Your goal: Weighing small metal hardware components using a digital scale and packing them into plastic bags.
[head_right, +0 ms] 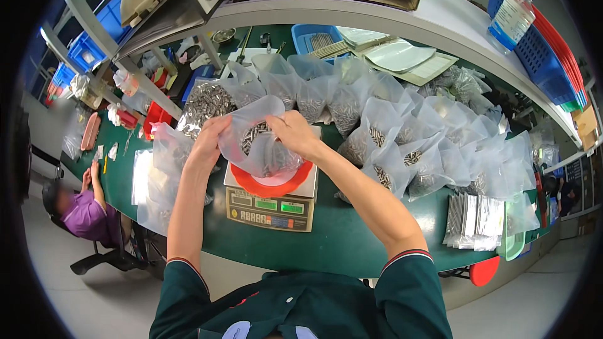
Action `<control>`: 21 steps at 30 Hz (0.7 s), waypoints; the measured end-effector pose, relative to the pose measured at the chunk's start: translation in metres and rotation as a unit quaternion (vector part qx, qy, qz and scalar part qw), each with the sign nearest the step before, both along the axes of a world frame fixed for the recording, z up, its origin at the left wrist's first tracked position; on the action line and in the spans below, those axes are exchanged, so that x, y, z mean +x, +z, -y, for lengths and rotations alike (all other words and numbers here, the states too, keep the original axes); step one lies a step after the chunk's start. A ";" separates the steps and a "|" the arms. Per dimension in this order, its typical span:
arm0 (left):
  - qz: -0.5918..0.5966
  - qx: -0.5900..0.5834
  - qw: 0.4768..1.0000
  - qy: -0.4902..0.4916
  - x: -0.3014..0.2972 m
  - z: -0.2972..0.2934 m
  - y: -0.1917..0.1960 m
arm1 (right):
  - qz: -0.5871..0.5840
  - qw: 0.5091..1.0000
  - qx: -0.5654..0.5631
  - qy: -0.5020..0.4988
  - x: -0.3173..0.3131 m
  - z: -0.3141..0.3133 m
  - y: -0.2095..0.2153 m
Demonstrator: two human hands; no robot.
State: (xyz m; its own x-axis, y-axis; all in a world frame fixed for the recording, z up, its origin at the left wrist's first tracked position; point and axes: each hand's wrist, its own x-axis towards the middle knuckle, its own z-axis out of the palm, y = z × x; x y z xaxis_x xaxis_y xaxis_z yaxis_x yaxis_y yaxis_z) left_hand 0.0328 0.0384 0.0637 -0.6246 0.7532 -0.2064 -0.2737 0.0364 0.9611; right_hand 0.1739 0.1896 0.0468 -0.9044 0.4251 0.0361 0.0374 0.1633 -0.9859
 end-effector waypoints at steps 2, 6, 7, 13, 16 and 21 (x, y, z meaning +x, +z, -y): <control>0.003 0.015 1.000 -0.019 -0.003 0.008 -0.001 | -0.002 1.000 0.008 -0.009 0.003 0.007 0.002; 0.010 0.053 0.998 -0.018 0.002 0.018 0.004 | -0.017 1.000 -0.014 -0.021 0.014 0.020 0.017; 0.006 0.055 0.998 -0.025 0.010 0.016 0.013 | -0.021 0.999 -0.013 -0.028 0.018 0.022 0.022; 0.014 0.070 0.992 0.102 0.068 0.021 0.077 | -0.065 0.996 -0.054 -0.010 0.069 0.039 0.075; 0.036 0.120 0.989 0.080 0.094 0.031 0.090 | -0.078 0.992 -0.093 -0.031 0.109 0.048 0.088; 0.026 0.103 0.994 -0.036 0.150 0.042 0.085 | -0.086 0.983 -0.147 -0.071 0.191 0.063 0.097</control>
State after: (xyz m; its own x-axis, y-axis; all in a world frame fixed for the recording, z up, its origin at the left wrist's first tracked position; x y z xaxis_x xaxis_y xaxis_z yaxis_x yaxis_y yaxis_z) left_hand 0.1825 -0.0032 0.1489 -0.5603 0.8251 -0.0727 -0.3264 -0.1393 0.9349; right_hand 0.3644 0.1263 0.1435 -0.8261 0.5622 0.0389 -0.1313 -0.1248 -0.9835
